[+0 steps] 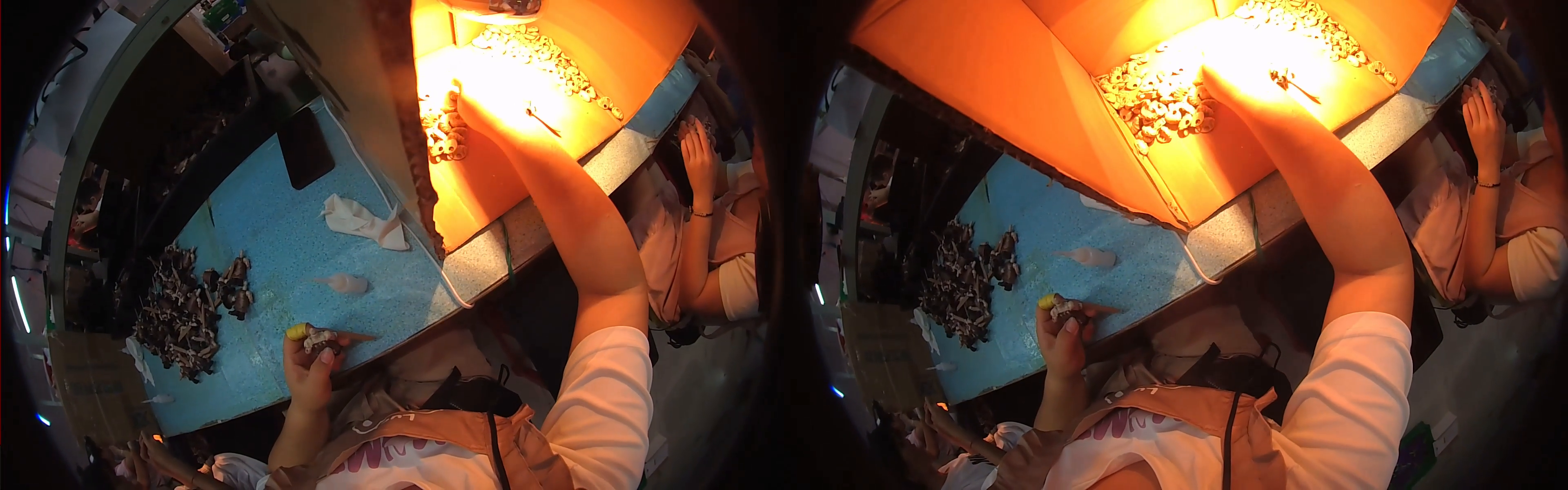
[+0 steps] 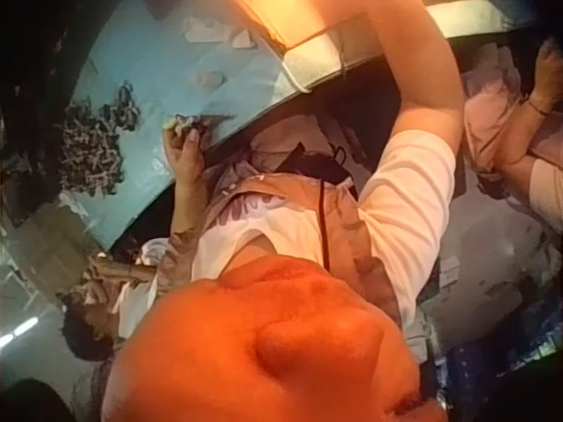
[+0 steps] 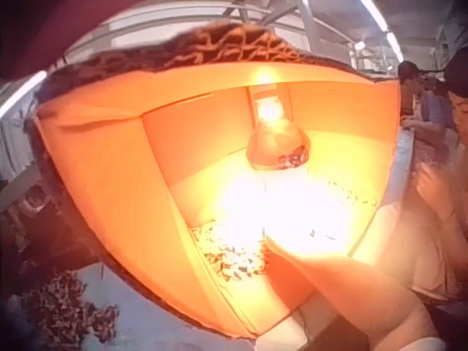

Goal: The person assembles small figurines by applying glue from a squeeze bottle onto the figurine bodies and attaching small parts to them by hand.

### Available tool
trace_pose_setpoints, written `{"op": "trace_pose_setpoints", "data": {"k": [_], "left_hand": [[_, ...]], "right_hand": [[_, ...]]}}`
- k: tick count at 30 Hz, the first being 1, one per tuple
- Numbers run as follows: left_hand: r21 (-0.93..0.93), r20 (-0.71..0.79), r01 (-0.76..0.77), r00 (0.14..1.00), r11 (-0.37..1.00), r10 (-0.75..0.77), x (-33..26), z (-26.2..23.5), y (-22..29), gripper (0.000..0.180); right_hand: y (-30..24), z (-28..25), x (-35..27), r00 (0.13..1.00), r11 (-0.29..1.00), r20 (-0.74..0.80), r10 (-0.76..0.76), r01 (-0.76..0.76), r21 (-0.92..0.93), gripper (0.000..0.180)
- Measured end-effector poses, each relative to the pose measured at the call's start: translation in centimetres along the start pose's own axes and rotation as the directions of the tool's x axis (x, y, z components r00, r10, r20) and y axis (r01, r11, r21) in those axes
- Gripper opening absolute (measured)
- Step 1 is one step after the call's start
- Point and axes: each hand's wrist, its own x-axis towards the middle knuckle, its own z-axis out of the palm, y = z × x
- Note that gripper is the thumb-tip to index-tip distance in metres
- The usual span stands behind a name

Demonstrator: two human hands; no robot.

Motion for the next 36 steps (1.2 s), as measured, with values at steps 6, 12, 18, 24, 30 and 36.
{"op": "trace_pose_setpoints", "data": {"k": [6, 12, 18, 24, 30, 36], "left_hand": [[-0.020, 0.058, -0.014, 0.998, 1.000, 0.015, 0.1, -0.3, 0.1, 0.036], [-0.046, 0.089, 0.001, 0.996, 0.999, 0.003, 0.0, -0.7, 0.0, 0.035], [-0.126, 0.152, -0.032, 0.987, 0.992, 0.051, -0.9, -1.3, -0.2, 0.034], [-0.135, 0.248, 0.012, 0.968, 0.991, 0.022, -0.2, -0.9, 1.3, 0.033], [-0.068, 0.343, -0.029, 0.938, 0.997, 0.051, -0.1, -1.2, 1.2, 0.031], [0.018, 0.345, -0.062, 0.937, 0.998, 0.052, -0.3, -1.7, 0.8, 0.032]], "right_hand": [[0.8, -1.1, 0.0, 0.983, 0.984, -0.036, 0.179, -0.179, -0.016, 0.024], [-1.7, -2.4, -3.5, 0.948, 0.949, -0.059, 0.314, -0.316, -0.023, 0.021], [-12.5, -3.8, -12.8, 0.875, 0.280, -0.034, 0.483, -0.118, 0.953, 0.014], [-22.2, -3.0, -18.8, 0.896, 0.123, 0.160, 0.415, -0.229, 0.966, 0.021], [-24.2, -0.5, -16.4, 0.996, 0.704, -0.052, 0.076, -0.017, 0.710, 0.016], [-25.1, -0.1, -16.3, 0.998, 0.784, -0.005, -0.064, 0.053, 0.618, 0.022]]}}
